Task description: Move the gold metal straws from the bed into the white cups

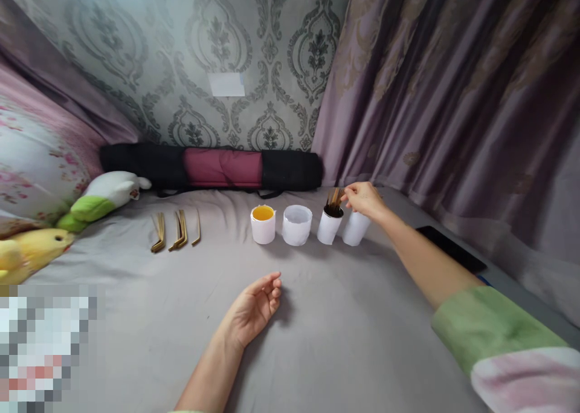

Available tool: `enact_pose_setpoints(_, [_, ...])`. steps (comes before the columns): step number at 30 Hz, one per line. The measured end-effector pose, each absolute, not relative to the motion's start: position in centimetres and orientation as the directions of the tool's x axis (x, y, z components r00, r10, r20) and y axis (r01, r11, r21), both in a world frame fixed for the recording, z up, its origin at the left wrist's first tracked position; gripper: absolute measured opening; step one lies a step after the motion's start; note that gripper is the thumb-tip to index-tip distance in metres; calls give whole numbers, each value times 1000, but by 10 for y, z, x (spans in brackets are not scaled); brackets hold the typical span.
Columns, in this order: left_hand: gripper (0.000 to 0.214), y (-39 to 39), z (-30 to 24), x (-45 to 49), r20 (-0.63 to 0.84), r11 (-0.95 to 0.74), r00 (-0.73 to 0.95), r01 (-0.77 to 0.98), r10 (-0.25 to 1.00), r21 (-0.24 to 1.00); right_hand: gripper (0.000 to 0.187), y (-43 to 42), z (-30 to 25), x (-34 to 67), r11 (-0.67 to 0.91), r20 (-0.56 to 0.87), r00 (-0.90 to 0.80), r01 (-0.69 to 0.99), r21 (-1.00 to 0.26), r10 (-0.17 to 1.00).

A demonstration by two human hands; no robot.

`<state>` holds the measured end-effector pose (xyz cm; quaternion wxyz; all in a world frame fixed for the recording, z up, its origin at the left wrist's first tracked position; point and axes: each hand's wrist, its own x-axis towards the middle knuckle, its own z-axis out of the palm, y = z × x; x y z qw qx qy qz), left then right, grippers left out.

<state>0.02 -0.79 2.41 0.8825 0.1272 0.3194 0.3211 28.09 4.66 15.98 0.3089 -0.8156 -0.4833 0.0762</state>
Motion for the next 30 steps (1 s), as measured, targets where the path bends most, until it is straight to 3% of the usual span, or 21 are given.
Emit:
enact_pose_setpoints(11, [16,-7,25,1,-489,764,587,-482,645,428,23,42,164,283,-360,164,541,727,-585,825])
enact_pose_setpoints(30, [16,-8,24,0,-473,763,599,-493,646,418,22,35,165,294,-146,318,470,717,-682,824])
